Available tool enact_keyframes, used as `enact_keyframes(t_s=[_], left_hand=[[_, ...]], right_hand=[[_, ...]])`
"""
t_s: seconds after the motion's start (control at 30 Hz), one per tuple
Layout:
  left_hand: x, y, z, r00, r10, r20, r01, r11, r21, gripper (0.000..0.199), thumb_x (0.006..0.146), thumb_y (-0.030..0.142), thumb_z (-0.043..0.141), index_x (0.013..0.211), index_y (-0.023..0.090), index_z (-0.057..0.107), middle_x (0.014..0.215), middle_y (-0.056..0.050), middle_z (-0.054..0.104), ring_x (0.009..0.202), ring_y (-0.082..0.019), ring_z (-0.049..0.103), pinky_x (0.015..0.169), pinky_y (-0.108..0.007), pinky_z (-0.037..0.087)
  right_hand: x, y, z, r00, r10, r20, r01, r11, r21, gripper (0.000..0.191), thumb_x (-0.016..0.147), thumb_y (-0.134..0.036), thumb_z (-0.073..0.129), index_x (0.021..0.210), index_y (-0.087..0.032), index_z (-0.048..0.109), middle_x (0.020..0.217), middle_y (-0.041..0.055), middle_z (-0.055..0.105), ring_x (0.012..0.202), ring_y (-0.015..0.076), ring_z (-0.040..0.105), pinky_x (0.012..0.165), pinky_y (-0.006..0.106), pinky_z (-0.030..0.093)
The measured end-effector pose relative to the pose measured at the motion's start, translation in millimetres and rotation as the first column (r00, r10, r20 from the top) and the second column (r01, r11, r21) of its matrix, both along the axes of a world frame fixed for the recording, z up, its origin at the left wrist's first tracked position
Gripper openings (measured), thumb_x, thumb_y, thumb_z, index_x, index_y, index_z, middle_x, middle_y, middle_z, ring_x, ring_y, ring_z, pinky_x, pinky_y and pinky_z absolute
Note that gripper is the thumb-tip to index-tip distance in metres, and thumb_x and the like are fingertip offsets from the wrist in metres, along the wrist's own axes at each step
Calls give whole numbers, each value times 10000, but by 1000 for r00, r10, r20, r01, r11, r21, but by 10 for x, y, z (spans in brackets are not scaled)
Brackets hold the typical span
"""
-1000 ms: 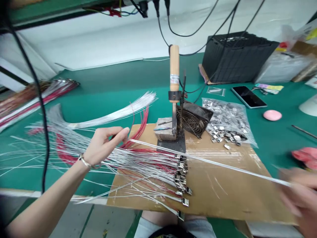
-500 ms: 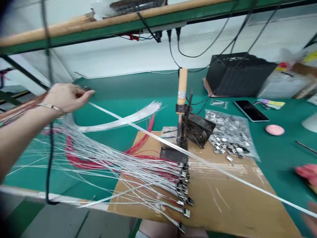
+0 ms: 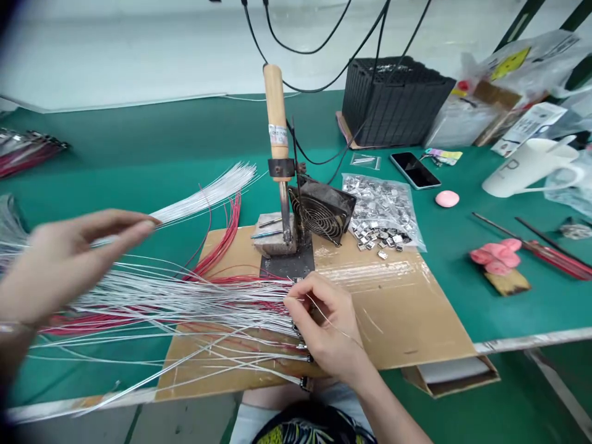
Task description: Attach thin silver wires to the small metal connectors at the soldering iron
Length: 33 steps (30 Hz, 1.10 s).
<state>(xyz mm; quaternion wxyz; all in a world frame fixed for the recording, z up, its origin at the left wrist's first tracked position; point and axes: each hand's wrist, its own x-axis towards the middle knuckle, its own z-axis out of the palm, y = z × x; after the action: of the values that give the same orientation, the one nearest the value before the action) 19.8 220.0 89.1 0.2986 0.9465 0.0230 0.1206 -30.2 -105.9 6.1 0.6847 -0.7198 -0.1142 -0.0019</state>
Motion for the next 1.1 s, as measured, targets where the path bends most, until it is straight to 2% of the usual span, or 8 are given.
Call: enact_keyframes(t_s=[0.07,0.17,0.23,0.3,0.43,0.77,0.93,1.1], left_hand=[[-222,-336,-218,992,-79,-98,71,994,-78,341,911,570,702,1047,266,772,1038,37,788,947,-215,706,803,-285,517],[-465,-872,-438,956,-269,-118,216,916,-338,195,964,427,681,1077,284,753,1090,29,789,1011,-187,715,892,-285,514],[-544,-1124,-503,934,-345,-93,292,887,-358,157,979,342,664,1099,272,738,1117,13,776,1047,-183,698,948,-298,492],[-566,-1262,-531,920,-379,-99,320,872,-371,136,973,305,663,1080,256,731,1012,11,772,925,-172,693,860,-298,498],[-548,-1326,-554,928,-354,-117,259,838,-479,107,949,259,669,864,222,722,702,39,669,627,-136,562,644,-283,441],[-572,-1336,-501,945,-298,-135,157,774,-613,110,909,271,701,827,213,745,684,3,705,636,-158,611,603,-267,468],[-561,-1312,-468,911,-372,-175,155,705,-692,147,939,307,669,868,219,763,687,-4,747,637,-166,671,630,-265,527],[-574,-1359,-467,902,-376,-210,137,713,-688,92,887,255,725,816,209,764,656,3,741,611,-159,675,606,-242,537]], right_hand=[[-8,6,12,1000,5,-6,-5,1000,-5,148,955,-214,667,807,-203,662,743,1,592,681,148,537,613,283,411],[-5,18,32,1000,4,-18,-4,1000,-9,142,953,-207,669,812,-202,662,742,-5,586,671,142,528,612,280,406],[-1,34,48,1000,1,-25,-2,1000,-16,131,952,-211,671,821,-202,668,739,-6,586,669,142,529,608,279,404],[-2,50,64,1000,-1,-28,0,1000,-27,128,946,-219,674,820,-199,669,744,-2,594,673,145,535,608,278,408],[-14,70,78,997,-15,-77,12,999,-42,140,933,-242,687,803,-192,671,743,3,602,678,146,538,612,273,423],[-26,63,63,987,-65,-145,65,998,-6,136,894,-272,741,791,-192,700,712,2,628,646,137,532,586,263,419],[-18,66,73,981,-28,-192,33,999,25,127,887,-261,747,791,-191,703,682,-17,608,606,114,498,561,247,393],[-23,110,99,990,-35,-140,37,999,11,112,884,-241,744,792,-186,710,712,1,641,656,132,554,595,254,430]])
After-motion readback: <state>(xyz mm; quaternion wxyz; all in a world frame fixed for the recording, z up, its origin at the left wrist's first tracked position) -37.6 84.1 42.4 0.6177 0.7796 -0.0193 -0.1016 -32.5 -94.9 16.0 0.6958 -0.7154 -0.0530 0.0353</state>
